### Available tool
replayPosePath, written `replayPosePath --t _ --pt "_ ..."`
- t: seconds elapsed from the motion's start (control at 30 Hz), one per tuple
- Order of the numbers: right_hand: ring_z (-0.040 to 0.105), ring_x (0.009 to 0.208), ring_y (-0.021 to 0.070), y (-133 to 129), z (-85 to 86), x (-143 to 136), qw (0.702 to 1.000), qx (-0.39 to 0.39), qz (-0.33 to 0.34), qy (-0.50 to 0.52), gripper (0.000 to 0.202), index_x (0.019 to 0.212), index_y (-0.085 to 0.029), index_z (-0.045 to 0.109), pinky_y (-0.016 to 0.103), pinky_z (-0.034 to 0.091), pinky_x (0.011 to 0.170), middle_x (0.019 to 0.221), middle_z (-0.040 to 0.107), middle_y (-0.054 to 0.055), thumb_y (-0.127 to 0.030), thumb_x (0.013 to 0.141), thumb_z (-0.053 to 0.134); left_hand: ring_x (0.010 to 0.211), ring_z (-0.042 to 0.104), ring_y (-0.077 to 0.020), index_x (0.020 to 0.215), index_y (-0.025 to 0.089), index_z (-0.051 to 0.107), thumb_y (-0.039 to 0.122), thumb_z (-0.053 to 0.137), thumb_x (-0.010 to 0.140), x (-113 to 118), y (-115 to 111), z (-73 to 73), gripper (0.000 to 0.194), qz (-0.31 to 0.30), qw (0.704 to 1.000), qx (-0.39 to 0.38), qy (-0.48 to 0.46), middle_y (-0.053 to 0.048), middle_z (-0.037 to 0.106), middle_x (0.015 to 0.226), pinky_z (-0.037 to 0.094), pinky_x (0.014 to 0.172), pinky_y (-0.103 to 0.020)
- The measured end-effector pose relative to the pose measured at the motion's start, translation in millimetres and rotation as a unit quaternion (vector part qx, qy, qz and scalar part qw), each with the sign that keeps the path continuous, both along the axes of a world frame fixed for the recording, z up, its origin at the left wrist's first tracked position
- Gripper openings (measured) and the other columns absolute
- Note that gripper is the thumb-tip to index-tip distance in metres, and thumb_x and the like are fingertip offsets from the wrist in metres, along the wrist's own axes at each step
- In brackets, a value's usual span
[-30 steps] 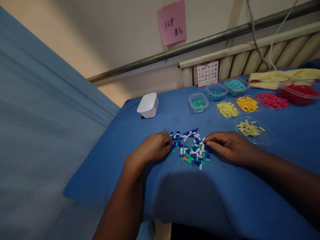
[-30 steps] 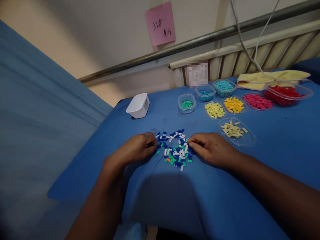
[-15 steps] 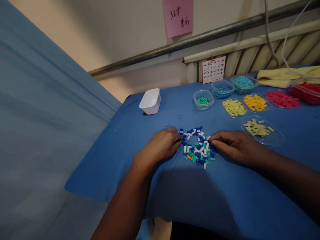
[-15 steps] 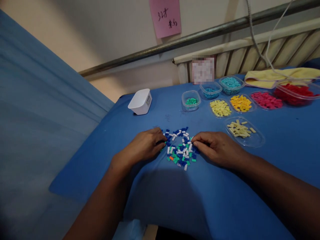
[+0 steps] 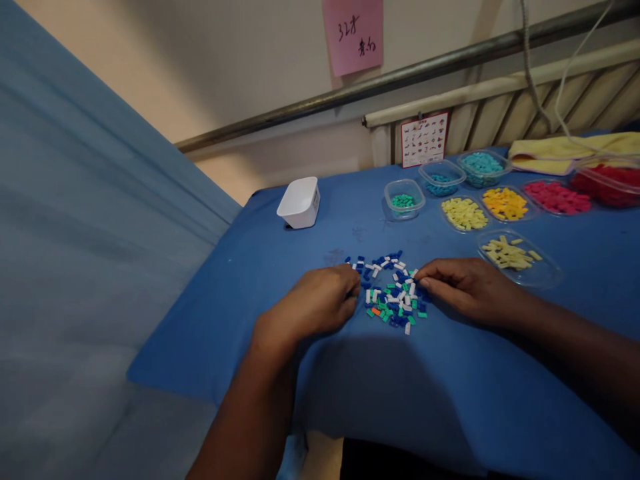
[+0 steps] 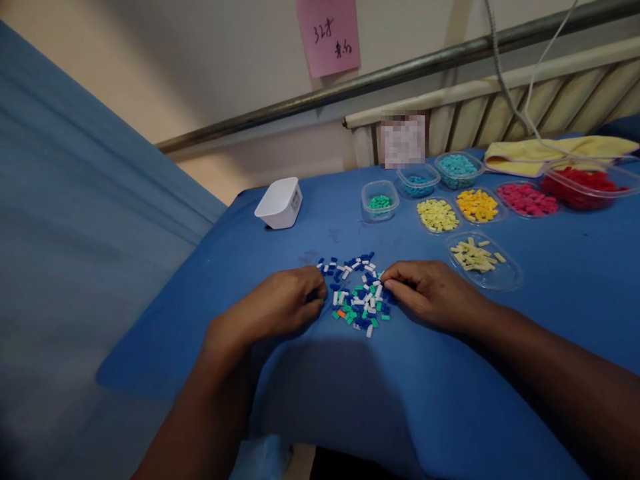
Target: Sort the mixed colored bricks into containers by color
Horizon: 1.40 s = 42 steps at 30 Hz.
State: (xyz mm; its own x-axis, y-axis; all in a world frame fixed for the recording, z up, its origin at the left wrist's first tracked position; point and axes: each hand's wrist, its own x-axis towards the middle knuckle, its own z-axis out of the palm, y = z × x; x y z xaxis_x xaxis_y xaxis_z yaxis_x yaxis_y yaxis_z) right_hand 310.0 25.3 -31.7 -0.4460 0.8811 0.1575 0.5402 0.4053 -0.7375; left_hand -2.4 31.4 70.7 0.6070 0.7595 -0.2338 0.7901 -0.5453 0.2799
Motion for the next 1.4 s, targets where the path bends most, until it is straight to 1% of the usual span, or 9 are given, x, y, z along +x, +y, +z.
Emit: replayPosePath --t 0.27,0.6,0.73,0.8,0.9,1.0,1.07,1.23,1.4 --pt "0.076 0.083 0.0201 -1 2.7 -1 1.000 -0.006 0.003 -0.001 0.028 0.111 -0.029 0.081 0.032 0.055 0.073 0.096 0.083 0.000 -0.043 0.107 0.057 0.094 0.067 -0.0216 0.105 0.021 0.070 0.016 0.056 0.097 0 4 -15.9 0.017 -0.033 0.999 0.025 0.029 -0.007 0.072 0.109 0.050 0.082 -0.033" --pt "0.075 0.081 0.0189 0 3.3 -3 1.000 0.000 0.000 0.025 0.023 0.109 -0.027 0.080 0.031 0.054 0.074 0.095 0.082 0.000 -0.037 0.106 0.059 0.096 0.069 -0.0232 0.107 0.021 0.072 0.012 0.053 0.095 4 7 -13.4 0.024 -0.020 0.994 0.052 0.095 -0.007 0.075 0.110 0.049 0.078 -0.034" --pt "0.074 0.080 0.0196 0 0.0 -3 0.998 0.009 -0.038 0.058 0.024 0.109 -0.026 0.079 0.032 0.055 0.073 0.093 0.082 0.002 -0.038 0.107 0.059 0.093 0.070 -0.0242 0.104 0.021 0.073 0.013 0.054 0.093 4 7 -13.7 0.024 -0.009 0.992 0.054 0.116 -0.007 0.076 0.107 0.047 0.073 -0.034" --pt "0.075 0.081 0.0201 1 -2.6 -3 0.995 0.018 -0.060 0.074 0.023 0.110 -0.026 0.079 0.033 0.056 0.073 0.093 0.082 0.002 -0.039 0.107 0.059 0.091 0.070 -0.0238 0.103 0.020 0.074 0.013 0.056 0.091 5 8 -13.5 0.023 -0.010 0.993 0.049 0.109 -0.007 0.076 0.106 0.048 0.073 -0.034" --pt "0.076 0.087 0.0214 2 -5.3 -6 0.994 0.057 -0.063 0.071 0.022 0.113 -0.026 0.079 0.035 0.059 0.079 0.101 0.082 0.003 -0.036 0.107 0.060 0.093 0.070 -0.0222 0.110 0.020 0.075 0.014 0.057 0.093 8 13 -10.7 0.025 -0.020 0.997 0.055 0.040 -0.007 0.075 0.109 0.052 0.082 -0.034" --pt "0.075 0.108 0.0258 3 -6.2 -10 0.990 0.135 -0.020 0.033 0.025 0.124 -0.024 0.077 0.042 0.059 0.096 0.120 0.081 0.008 -0.030 0.107 0.059 0.093 0.069 -0.0201 0.114 0.019 0.075 0.017 0.056 0.097 16 26 -5.7 0.026 -0.042 0.996 0.069 -0.042 -0.007 0.073 0.110 0.054 0.088 -0.034" --pt "0.073 0.113 0.0279 3 -6.3 -12 0.985 0.171 0.009 0.004 0.025 0.124 -0.024 0.077 0.045 0.057 0.101 0.122 0.080 0.010 -0.028 0.108 0.058 0.093 0.069 -0.0198 0.112 0.018 0.077 0.015 0.055 0.097 25 40 -2.9 0.026 -0.056 0.992 0.086 -0.074 -0.008 0.073 0.108 0.054 0.088 -0.034" --pt "0.073 0.096 0.0255 4 -5.8 -10 0.987 0.158 -0.002 -0.001 0.018 0.109 -0.024 0.078 0.041 0.057 0.088 0.102 0.080 0.008 -0.026 0.107 0.060 0.094 0.070 -0.0199 0.113 0.017 0.079 0.012 0.059 0.091 62 87 -1.5 0.030 -0.031 0.980 0.146 -0.132 -0.008 0.077 0.108 0.055 0.092 -0.033" --pt "0.074 0.097 0.0239 7 -5.0 -10 0.991 0.121 -0.038 0.031 0.020 0.112 -0.024 0.077 0.039 0.056 0.087 0.102 0.080 0.005 -0.021 0.103 0.059 0.098 0.072 -0.0240 0.113 0.016 0.081 0.013 0.059 0.091 102 136 -7.6 0.031 0.013 0.976 0.178 -0.125 -0.010 0.080 0.109 0.057 0.094 -0.036"
